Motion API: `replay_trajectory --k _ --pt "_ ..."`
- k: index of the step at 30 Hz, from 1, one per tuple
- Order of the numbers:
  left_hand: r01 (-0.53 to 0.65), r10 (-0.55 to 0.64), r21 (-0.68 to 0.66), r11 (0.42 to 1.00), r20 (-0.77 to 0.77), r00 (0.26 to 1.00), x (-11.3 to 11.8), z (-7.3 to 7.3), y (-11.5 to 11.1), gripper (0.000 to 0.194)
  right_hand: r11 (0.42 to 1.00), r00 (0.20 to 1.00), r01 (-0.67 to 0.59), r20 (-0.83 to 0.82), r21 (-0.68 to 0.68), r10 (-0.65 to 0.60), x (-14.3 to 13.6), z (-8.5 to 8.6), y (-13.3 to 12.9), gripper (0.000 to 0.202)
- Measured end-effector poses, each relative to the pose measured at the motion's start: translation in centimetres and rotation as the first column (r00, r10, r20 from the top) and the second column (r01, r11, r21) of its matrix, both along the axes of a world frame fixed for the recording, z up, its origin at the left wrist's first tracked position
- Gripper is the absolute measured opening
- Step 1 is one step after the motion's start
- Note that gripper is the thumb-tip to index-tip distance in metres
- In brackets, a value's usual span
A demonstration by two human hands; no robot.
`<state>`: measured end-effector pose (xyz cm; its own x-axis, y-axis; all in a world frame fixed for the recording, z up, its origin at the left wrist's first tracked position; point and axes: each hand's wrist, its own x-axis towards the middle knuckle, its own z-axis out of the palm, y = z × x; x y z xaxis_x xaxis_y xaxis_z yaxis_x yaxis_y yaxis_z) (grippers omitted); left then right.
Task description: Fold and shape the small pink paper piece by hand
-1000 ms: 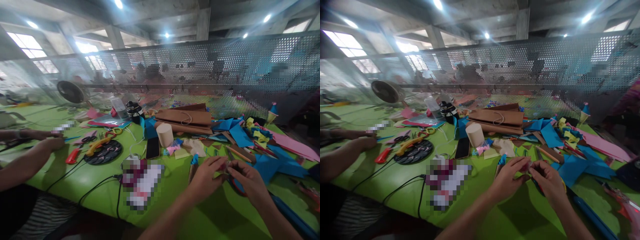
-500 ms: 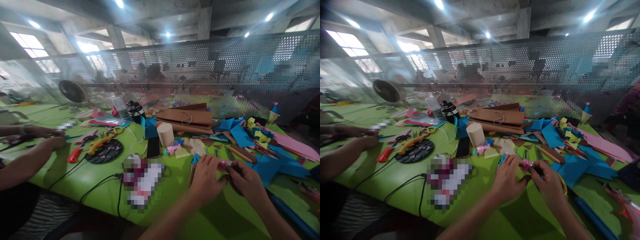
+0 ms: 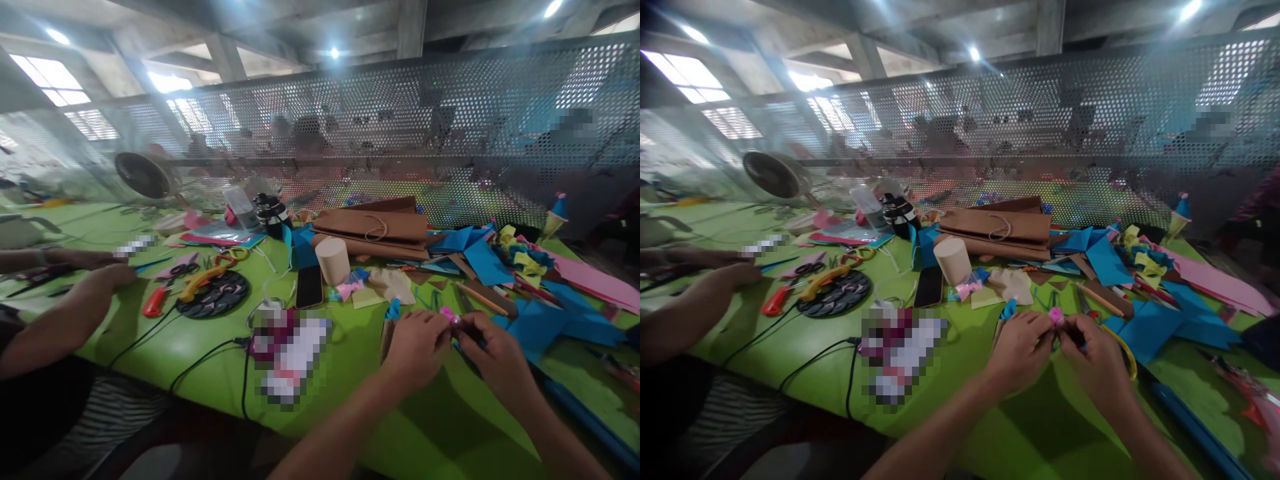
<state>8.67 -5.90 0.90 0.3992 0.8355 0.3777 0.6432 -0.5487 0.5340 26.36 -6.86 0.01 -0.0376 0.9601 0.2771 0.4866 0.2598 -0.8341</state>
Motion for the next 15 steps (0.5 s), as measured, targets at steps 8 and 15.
replay_trajectory --k 8,15 --pt "-0.023 0.062 -0.125 0.992 0.317 0.946 -0.24 0.16 0.14 0.025 0.998 1.0 0.008 -0.027 -0.062 -0.01 0.34 0.41 0.07 0.021" --pt "-0.049 0.064 -0.053 0.997 0.332 0.941 -0.55 -0.59 0.41 0.018 0.997 0.992 -0.019 -0.126 -0.07 0.01 0.31 0.81 -0.14 0.026"
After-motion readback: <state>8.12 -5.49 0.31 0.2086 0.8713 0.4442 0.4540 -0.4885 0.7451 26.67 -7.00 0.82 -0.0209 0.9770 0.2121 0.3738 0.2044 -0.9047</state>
